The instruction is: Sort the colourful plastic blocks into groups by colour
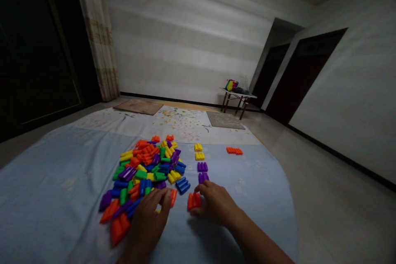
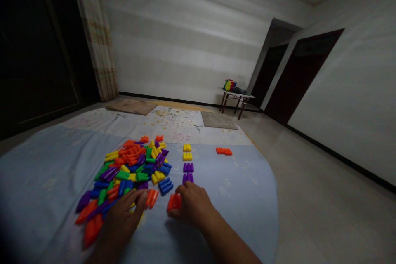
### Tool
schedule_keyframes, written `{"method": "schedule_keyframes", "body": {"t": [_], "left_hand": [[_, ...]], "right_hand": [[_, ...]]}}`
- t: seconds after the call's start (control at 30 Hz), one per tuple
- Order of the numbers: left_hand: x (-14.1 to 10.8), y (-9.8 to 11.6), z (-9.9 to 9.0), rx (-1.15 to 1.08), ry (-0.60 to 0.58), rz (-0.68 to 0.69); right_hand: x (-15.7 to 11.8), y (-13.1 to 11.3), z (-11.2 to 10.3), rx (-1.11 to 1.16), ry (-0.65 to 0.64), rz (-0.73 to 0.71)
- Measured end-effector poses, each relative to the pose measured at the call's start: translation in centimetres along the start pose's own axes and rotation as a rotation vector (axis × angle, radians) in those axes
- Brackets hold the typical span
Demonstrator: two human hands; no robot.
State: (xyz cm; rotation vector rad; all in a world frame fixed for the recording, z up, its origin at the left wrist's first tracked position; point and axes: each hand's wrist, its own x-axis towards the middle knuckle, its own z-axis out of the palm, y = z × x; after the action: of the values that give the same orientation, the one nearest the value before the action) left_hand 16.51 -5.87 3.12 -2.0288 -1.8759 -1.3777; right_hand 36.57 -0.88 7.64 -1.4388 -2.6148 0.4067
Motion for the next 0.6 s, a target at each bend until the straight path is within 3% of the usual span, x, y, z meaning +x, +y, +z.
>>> {"method": "schedule_keyframes", "body": {"t": [0.2,0.33,0.43,0.53,0.6], "left_hand": [[0.3,-0.3,0.1,0.018,0.035,0.021],[0.2,-0.8,0.3,0.066,0.066,0.081],[0.1,-1.2,0.5,0.083,0.076,0.105],[0.2,-1.1,0.4,0.077,0.052,0.099],[0.3,-0.9,0.4,0.073,0.034,0.084]], "right_hand": [[-0.1,0.9,1.7,0.021,-0.027,-0.020],[-1.1,2.7,1.1,0.152,0.043,-0.051],[-1.1,6.0,-0.1,0.214,0.191,0.001],[0.0,10.9,-1.2,0.133,0.401,0.186],[1.2,14.2,-1.8,0.095,0.447,0.281]]}}
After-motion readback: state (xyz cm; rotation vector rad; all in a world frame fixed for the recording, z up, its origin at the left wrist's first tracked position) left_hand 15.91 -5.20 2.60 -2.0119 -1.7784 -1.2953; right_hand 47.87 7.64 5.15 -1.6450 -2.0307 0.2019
